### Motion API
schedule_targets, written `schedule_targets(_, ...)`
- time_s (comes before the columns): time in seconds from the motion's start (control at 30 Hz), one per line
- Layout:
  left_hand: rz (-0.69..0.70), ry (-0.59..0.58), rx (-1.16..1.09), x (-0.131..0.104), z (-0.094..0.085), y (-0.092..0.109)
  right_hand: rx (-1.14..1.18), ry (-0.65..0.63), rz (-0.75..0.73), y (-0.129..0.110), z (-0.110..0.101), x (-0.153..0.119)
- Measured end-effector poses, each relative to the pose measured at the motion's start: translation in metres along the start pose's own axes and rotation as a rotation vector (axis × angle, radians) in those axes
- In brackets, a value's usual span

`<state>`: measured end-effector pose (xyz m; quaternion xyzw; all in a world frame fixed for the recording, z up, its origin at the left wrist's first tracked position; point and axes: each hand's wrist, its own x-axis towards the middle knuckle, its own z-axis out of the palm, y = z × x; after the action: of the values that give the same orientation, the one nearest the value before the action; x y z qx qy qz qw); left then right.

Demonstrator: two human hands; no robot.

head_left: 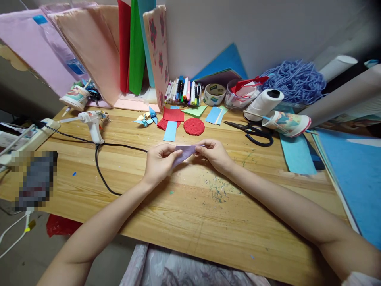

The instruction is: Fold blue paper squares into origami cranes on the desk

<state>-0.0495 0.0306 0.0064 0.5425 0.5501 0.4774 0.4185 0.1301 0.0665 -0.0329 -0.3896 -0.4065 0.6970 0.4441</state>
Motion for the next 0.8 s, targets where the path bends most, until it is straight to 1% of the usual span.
schedule_targets(0.17, 0.026, 0.049, 0.028, 0.0018, -0.003, 0.0025, 0.069, -0.021, -0.039, 0.0009, -0.0014, 0.0029)
schedule_targets(0.33, 0.011, 0.038, 0.016, 0.0027, -0.004, 0.004, 0.073, -0.006, -0.055, 0.0031, -0.0016, 0.0038)
schedule_targets(0.47, -0.081, 0.022, -0.062, 0.0028, -0.0033, 0.0069, 0.052, -0.012, -0.088, 0.0014, -0.0021, 0.0021)
schedule_targets(0.57, -0.158, -0.008, -0.134, 0.002, -0.0033, 0.0087, -0.002, -0.093, -0.069, -0.0022, -0.0021, 0.0007)
schedule_targets(0.67, -0.198, -0.046, -0.15, -0.0002, -0.0026, 0.0092, -0.09, -0.169, -0.027, -0.0048, -0.0001, -0.0016)
schedule_targets(0.8, -0.234, -0.081, -0.135, -0.0032, -0.0007, 0.0089, -0.111, -0.14, -0.037, -0.0051, 0.0035, -0.0051)
